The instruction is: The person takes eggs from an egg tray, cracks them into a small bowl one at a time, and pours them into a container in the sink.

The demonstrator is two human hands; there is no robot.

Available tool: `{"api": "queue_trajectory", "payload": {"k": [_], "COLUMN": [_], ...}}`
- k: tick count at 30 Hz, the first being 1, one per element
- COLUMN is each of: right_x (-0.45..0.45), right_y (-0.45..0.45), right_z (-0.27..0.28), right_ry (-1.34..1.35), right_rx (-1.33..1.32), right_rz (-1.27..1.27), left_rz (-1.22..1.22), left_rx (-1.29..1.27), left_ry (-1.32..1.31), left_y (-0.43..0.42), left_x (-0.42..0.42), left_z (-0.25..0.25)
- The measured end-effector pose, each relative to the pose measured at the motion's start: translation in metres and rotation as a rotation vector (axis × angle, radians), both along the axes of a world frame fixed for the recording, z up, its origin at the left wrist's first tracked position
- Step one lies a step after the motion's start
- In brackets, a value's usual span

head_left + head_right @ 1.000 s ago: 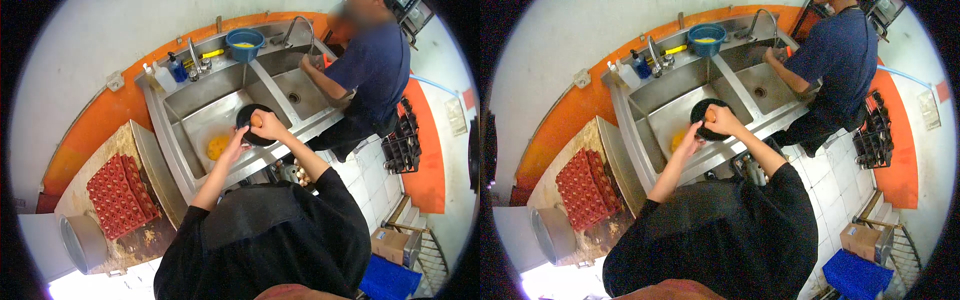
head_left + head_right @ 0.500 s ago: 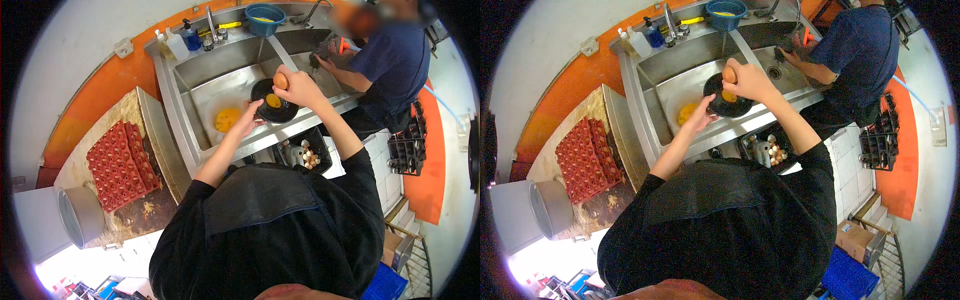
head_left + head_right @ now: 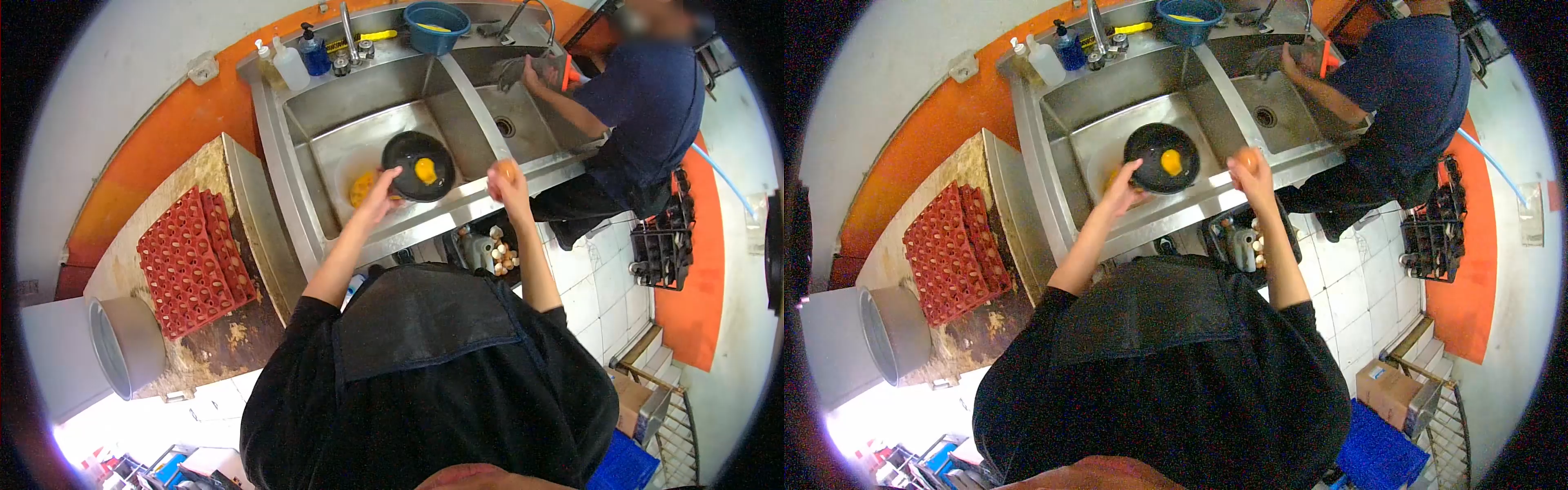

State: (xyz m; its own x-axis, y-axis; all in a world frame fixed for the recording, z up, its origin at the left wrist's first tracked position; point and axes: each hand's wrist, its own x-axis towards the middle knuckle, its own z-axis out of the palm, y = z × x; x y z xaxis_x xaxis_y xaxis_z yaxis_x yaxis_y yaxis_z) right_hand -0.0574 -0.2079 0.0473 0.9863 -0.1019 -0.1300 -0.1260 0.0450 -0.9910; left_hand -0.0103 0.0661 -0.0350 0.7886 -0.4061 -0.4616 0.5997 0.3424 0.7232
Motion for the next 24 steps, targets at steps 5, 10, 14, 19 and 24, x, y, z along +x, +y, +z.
{"api": "queue_trajectory", "payload": {"k": [5,10,14,19,24], "right_x": [-0.079,-0.137,-0.126,-0.102,-0.105], "right_y": [-0.064,-0.138,-0.137,-0.126,-0.125], "right_z": [-0.066,-0.163,-0.126,-0.077,-0.062], "right_ry": [0.126,0.272,0.34,0.163,0.392], "right_rx": [-0.962,-1.205,-1.178,-1.064,-0.217], "right_rz": [-0.107,0.049,-0.053,-0.128,-0.195], "left_rz": [0.25,0.171,-0.041,-0.102,0.114], "left_rx": [0.389,1.106,1.238,1.259,1.177], "left_ry": [-0.135,-0.913,-1.06,-1.035,-0.978], "left_y": [0.04,0.071,0.075,0.066,0.069], "left_x": [-0.001,0.012,0.022,0.017,0.017], "left_z": [0.009,-0.006,-0.013,0.0,-0.025]}}
